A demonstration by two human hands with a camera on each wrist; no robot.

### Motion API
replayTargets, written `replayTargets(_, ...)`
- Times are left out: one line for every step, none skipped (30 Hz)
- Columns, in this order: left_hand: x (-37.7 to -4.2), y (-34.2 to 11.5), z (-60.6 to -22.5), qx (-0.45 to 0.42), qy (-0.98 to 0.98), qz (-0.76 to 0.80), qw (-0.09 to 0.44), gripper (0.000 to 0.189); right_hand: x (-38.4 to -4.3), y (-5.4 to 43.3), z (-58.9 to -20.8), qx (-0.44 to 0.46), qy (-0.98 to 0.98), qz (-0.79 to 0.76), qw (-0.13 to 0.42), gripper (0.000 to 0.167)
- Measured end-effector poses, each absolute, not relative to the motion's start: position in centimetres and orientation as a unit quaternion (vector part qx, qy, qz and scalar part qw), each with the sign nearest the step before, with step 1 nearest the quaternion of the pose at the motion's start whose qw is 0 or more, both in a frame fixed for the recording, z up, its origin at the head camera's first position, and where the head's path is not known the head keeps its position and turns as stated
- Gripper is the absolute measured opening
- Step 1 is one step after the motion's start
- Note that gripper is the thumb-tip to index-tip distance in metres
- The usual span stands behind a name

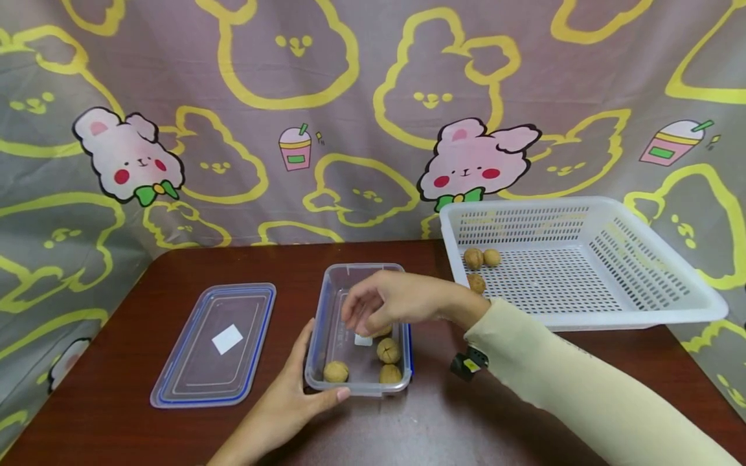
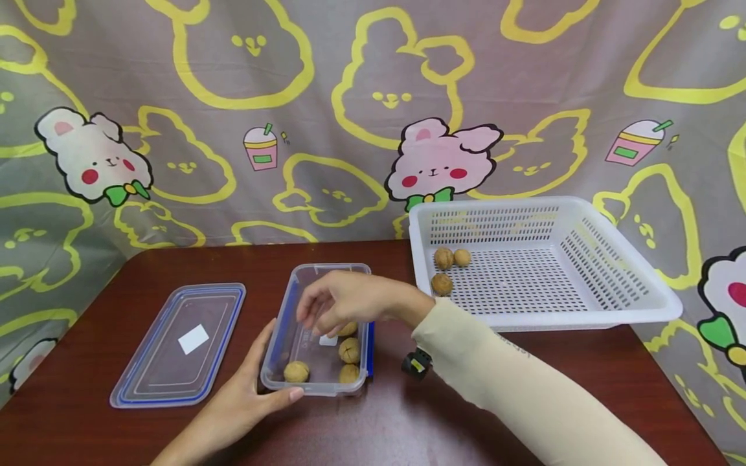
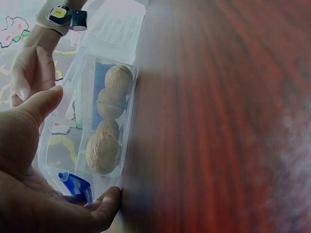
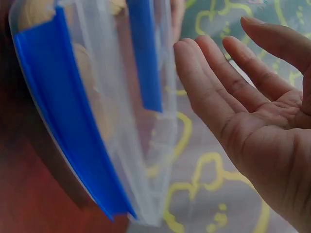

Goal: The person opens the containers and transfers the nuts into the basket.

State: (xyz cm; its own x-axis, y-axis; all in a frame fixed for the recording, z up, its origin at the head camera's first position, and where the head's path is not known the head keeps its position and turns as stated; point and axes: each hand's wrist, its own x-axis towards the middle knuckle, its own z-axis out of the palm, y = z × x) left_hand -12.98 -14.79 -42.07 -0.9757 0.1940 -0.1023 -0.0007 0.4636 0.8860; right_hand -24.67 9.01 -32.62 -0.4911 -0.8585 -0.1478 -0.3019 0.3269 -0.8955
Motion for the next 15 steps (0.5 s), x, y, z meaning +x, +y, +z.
replayTargets(-13.0,-14.8,-42.0,0.058,0.851,0.514,0.095,0.121,-24.6,8.7,-33.1,-0.381,0.745,-0.439,0.329,0.023)
replayTargets(-13.0,-14.8,-42.0,0.058,0.851,0.513,0.095,0.121,-24.5,8.3,-33.5,-0.372,0.741,-0.447,0.335,0.023)
replayTargets(-13.0,-14.9,-42.0,0.058,0.851,0.513,0.096,0.121,-24.5,8.0,-34.0,-0.363,0.738,-0.456,0.34,0.023)
replayTargets(-13.0,-14.9,-42.0,0.058,0.851,0.513,0.097,0.121,-24.4,7.7,-34.4,-0.355,0.735,-0.464,0.343,0.023)
replayTargets(-13.0,-14.9,-42.0,0.058,0.851,0.513,0.098,0.121,-24.3,7.4,-34.8,-0.347,0.733,-0.471,0.345,0.023)
replayTargets(-13.0,-15.0,-41.9,0.058,0.85,0.514,0.099,0.121,-24.2,7.2,-35.2,-0.34,0.732,-0.477,0.347,0.022)
replayTargets(-13.0,-15.0,-41.9,0.058,0.85,0.514,0.1,0.121,-24.1,6.9,-35.5,-0.334,0.732,-0.482,0.348,0.022)
replayTargets(-13.0,-15.0,-41.9,0.057,0.85,0.514,0.101,0.121,-24.0,6.7,-35.8,-0.329,0.731,-0.486,0.348,0.022)
replayTargets(-13.0,-15.0,-41.9,0.056,0.85,0.514,0.101,0.121,-23.9,6.5,-36.0,-0.324,0.731,-0.488,0.348,0.021)
replayTargets(-13.0,-15.0,-41.9,0.054,0.85,0.514,0.102,0.122,-23.9,6.3,-36.2,-0.319,0.73,-0.491,0.35,0.022)
replayTargets(-13.0,-15.0,-41.9,0.053,0.85,0.514,0.102,0.122,-23.8,6.2,-36.4,-0.315,0.731,-0.492,0.352,0.022)
replayTargets(-13.0,-15.0,-41.9,0.052,0.851,0.513,0.103,0.122,-23.7,6.1,-36.6,-0.311,0.732,-0.492,0.352,0.022)
replayTargets(-13.0,-15.0,-41.9,0.051,0.851,0.512,0.103,0.122,-23.7,5.9,-36.7,-0.307,0.733,-0.493,0.354,0.023)
replayTargets(-13.0,-14.9,-42.0,0.05,0.852,0.51,0.103,0.122,-23.6,5.8,-36.9,-0.303,0.734,-0.493,0.355,0.023)
replayTargets(-13.0,-14.9,-42.0,0.05,0.852,0.51,0.104,0.123,-23.6,5.7,-37.0,-0.301,0.734,-0.494,0.356,0.024)
